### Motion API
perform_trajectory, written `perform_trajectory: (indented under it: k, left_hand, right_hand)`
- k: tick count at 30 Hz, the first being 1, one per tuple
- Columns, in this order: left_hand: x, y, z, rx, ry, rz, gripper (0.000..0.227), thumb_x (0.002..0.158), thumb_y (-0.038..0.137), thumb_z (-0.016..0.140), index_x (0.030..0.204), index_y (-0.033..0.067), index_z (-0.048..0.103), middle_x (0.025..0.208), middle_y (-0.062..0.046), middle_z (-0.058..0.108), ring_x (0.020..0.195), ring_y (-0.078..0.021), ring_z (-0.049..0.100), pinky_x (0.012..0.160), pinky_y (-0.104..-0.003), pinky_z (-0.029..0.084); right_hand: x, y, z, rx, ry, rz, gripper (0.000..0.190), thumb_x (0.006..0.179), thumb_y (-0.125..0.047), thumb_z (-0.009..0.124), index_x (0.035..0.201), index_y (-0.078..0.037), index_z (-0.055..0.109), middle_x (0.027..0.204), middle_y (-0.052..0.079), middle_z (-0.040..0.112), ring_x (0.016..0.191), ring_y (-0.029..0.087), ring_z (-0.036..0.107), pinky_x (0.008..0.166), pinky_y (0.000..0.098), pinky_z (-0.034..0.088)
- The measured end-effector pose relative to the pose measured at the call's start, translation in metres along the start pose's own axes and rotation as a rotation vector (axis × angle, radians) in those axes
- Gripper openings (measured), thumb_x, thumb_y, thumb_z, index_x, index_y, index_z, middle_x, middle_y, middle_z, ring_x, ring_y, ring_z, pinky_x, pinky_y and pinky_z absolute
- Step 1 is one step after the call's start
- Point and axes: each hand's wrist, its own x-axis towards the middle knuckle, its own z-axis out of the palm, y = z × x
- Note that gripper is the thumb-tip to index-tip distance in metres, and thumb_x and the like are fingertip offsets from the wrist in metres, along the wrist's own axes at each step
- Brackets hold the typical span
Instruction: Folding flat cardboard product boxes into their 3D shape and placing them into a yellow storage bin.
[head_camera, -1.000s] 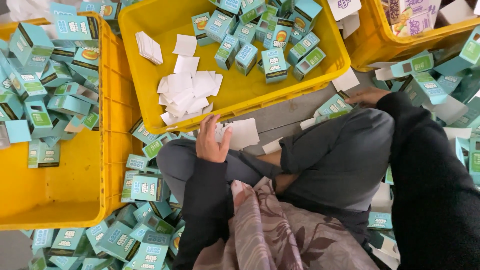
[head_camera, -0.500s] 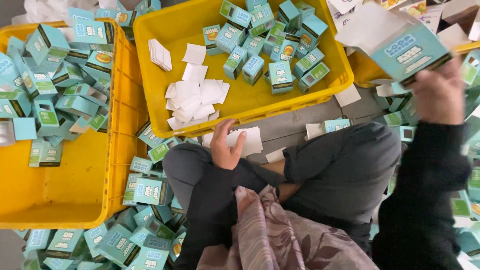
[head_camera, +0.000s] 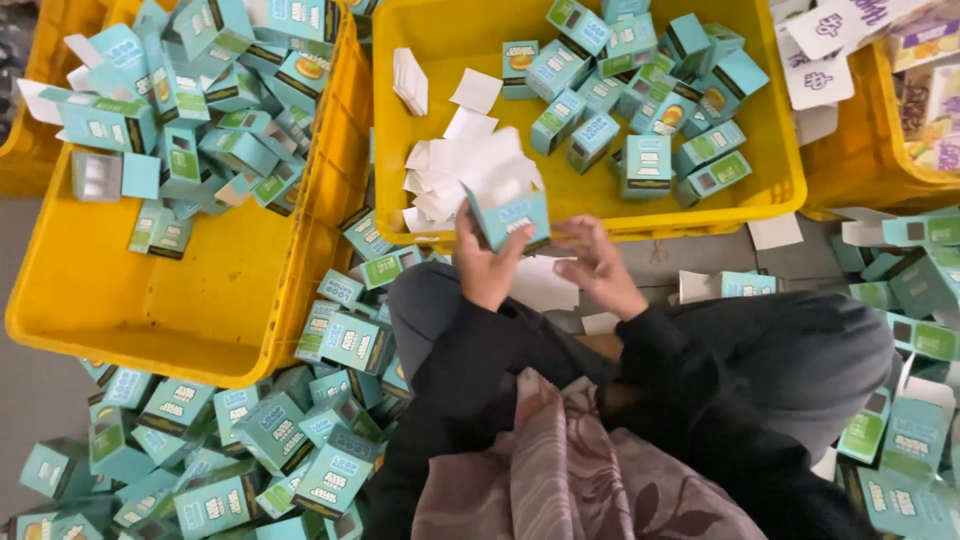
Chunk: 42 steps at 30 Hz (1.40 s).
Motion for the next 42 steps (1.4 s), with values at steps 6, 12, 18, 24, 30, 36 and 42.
perform_trajectory:
  k: [6,12,18,24,30,36,42]
  left_hand:
    - [0.037,-0.078,-0.057,-0.027,0.486,0.152,0.095,0.078,0.017,0.095,0.154,0.0063,0.039,0.138,-0.017,0.06,0.131,-0.0312,0.058,0.109,-0.047,0.046]
    - [0.032,-0.087,-0.057,-0.19,0.678,0.129,0.091,0.081,0.005,0.089,0.155,0.0077,0.036,0.141,-0.014,0.057,0.128,-0.0206,0.057,0.107,-0.042,0.048]
    - [0.032,-0.087,-0.052,-0.187,0.694,0.146,0.087,0.078,0.006,0.091,0.148,0.0027,0.038,0.135,-0.016,0.057,0.123,-0.0172,0.056,0.105,-0.037,0.048]
    - [0.038,-0.086,-0.045,-0.247,0.711,0.092,0.092,0.078,0.004,0.09,0.153,0.0047,0.036,0.138,-0.014,0.057,0.125,-0.0144,0.055,0.105,-0.037,0.048]
    - [0.039,-0.082,-0.046,-0.245,0.71,0.044,0.093,0.078,0.002,0.089,0.154,0.0054,0.036,0.137,-0.014,0.058,0.123,-0.0139,0.055,0.103,-0.036,0.051]
    - [0.038,-0.081,-0.045,-0.238,0.69,0.06,0.093,0.077,0.001,0.089,0.154,0.0069,0.036,0.136,-0.014,0.059,0.125,-0.0157,0.056,0.102,-0.037,0.051]
    - [0.039,-0.078,-0.044,-0.207,0.663,0.068,0.093,0.077,0.004,0.091,0.152,0.0077,0.037,0.135,-0.012,0.058,0.124,-0.0147,0.056,0.101,-0.035,0.051]
  right_hand:
    - [0.102,0.038,-0.035,-0.363,0.088,-0.098,0.047,0.092,0.001,0.076,0.135,-0.005,0.058,0.128,0.02,0.064,0.112,0.035,0.069,0.088,0.0403,0.059]
    - [0.21,0.175,-0.036,-1.077,-0.036,0.126,0.033,0.087,-0.026,0.072,0.119,-0.017,0.077,0.116,0.01,0.073,0.11,0.032,0.071,0.092,0.0399,0.059]
    - [0.257,0.252,-0.025,-1.349,0.022,0.425,0.067,0.087,-0.051,0.069,0.13,-0.001,0.067,0.129,0.022,0.066,0.12,0.041,0.064,0.097,0.0497,0.055]
    - [0.264,0.245,-0.005,-1.291,0.077,0.534,0.099,0.082,-0.048,0.08,0.153,0.008,0.04,0.151,0.026,0.048,0.133,0.045,0.055,0.107,0.0533,0.051]
    - [0.263,0.225,-0.026,-1.284,0.275,0.27,0.034,0.084,-0.02,0.079,0.118,-0.023,0.074,0.105,0.011,0.074,0.101,0.034,0.073,0.088,0.0437,0.06]
    - [0.259,0.192,-0.026,-1.927,-0.095,-0.126,0.019,0.09,-0.017,0.068,0.105,-0.027,0.074,0.089,-0.004,0.07,0.077,0.017,0.073,0.067,0.0321,0.061]
    - [0.255,0.202,-0.01,-2.033,-0.36,-0.126,0.012,0.095,-0.023,0.062,0.091,-0.015,0.071,0.094,0.002,0.068,0.073,0.02,0.071,0.062,0.0353,0.061]
